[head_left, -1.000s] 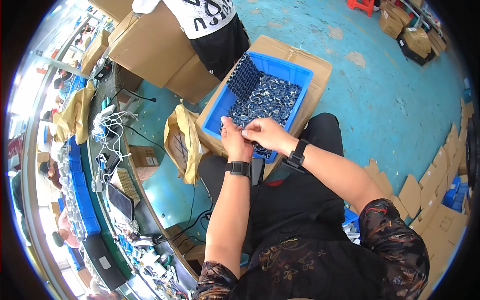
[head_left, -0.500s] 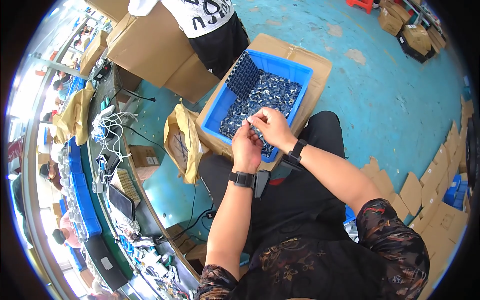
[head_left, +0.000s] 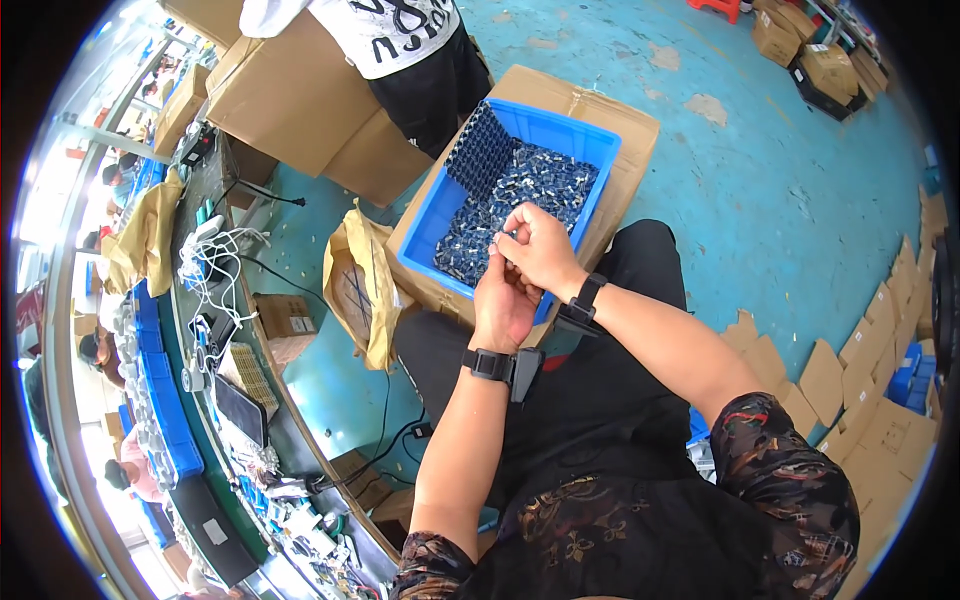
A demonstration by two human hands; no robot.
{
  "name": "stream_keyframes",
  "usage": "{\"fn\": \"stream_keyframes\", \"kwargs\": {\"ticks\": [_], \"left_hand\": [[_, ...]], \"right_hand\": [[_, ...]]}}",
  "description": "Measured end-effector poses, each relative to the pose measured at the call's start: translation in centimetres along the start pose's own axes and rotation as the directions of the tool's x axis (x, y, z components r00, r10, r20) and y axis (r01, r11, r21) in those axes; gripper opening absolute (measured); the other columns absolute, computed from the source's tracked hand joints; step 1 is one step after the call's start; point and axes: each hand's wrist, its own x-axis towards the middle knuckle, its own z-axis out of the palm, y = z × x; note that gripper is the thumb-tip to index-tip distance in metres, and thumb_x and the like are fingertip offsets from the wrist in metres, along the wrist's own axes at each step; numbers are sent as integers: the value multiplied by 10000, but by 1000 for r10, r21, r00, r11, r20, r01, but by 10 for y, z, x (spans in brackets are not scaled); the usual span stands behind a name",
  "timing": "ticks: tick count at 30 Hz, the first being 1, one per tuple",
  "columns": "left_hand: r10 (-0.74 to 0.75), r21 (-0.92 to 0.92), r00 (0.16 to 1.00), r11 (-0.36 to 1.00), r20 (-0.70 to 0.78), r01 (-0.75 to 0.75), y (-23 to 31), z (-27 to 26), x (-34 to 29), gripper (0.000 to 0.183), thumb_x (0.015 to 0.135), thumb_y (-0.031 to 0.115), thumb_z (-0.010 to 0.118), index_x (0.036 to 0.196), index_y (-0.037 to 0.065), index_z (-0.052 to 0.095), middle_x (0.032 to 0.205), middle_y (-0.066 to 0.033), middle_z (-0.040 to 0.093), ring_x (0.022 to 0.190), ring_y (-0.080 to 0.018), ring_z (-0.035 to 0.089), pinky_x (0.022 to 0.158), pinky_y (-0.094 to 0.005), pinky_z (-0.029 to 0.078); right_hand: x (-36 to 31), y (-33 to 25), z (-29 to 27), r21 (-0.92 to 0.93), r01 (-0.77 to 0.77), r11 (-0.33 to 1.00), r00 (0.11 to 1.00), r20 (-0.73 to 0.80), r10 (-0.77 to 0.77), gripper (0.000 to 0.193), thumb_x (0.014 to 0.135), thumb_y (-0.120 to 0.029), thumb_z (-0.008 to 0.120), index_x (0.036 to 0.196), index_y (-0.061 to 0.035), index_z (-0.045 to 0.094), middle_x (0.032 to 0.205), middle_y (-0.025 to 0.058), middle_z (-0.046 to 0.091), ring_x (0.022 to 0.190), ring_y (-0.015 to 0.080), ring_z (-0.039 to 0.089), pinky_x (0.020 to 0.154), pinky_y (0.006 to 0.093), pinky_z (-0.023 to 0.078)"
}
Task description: Sorting small electronic components from a bulk bin into an organized tray.
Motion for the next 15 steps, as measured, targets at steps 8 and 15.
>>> {"fn": "stream_keyframes", "kwargs": {"ticks": [8,15], "left_hand": [[-75,93,997,993,25,73,-7,-4,-2,378,1041,470,400,993,147,592,836,53,601,698,-65,520,609,-230,417],[56,78,995,995,85,-62,-23,-15,-3,374,1043,454,406,1003,131,589,856,42,616,717,-70,532,629,-250,438]], "right_hand": [[12,21,1,94,-76,993,997,34,73,193,803,-157,723,835,-22,588,589,41,584,531,123,599,501,291,455],[6,0,-2,-62,-117,991,991,52,120,286,792,-265,774,809,-37,602,611,60,607,546,168,591,534,327,465]]}}
